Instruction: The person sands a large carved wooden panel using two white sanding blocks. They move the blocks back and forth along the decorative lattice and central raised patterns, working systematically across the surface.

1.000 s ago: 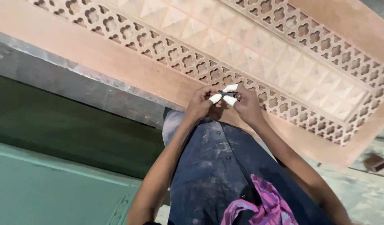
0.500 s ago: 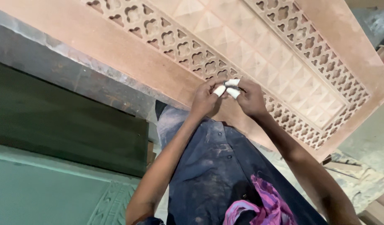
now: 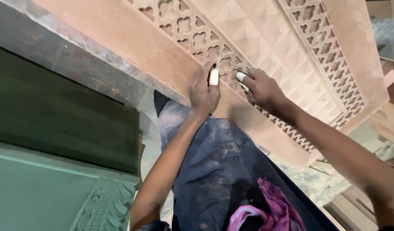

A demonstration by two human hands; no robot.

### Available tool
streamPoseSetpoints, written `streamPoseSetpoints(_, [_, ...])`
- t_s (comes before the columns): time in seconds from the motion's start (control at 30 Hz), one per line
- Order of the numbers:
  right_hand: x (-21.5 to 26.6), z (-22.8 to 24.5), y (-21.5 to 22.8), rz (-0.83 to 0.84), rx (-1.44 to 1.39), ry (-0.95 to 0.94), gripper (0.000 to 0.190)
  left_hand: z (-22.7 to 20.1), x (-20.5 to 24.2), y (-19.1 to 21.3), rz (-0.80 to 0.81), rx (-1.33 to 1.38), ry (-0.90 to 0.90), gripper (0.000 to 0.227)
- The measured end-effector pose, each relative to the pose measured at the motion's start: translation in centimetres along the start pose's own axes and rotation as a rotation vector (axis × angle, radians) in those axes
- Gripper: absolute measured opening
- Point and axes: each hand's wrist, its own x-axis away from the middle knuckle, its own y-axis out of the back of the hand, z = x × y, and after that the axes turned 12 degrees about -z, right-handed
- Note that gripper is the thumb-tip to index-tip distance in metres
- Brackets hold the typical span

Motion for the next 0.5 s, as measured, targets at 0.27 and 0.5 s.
streamPoseSetpoints(0.27, [-0.2,-0.9,0.6,-0.01,0.177,0.404,0.035,0.5,0.1,-0.5,-0.011,-0.059,-0.082,0.028])
streamPoseSetpoints(0.5, [0.6,2.6,-4.1,-0.304,-0.021,-0.335,0.046,0.6,-0.1,-0.8,-0.024,-0.146,-0.112,0.033])
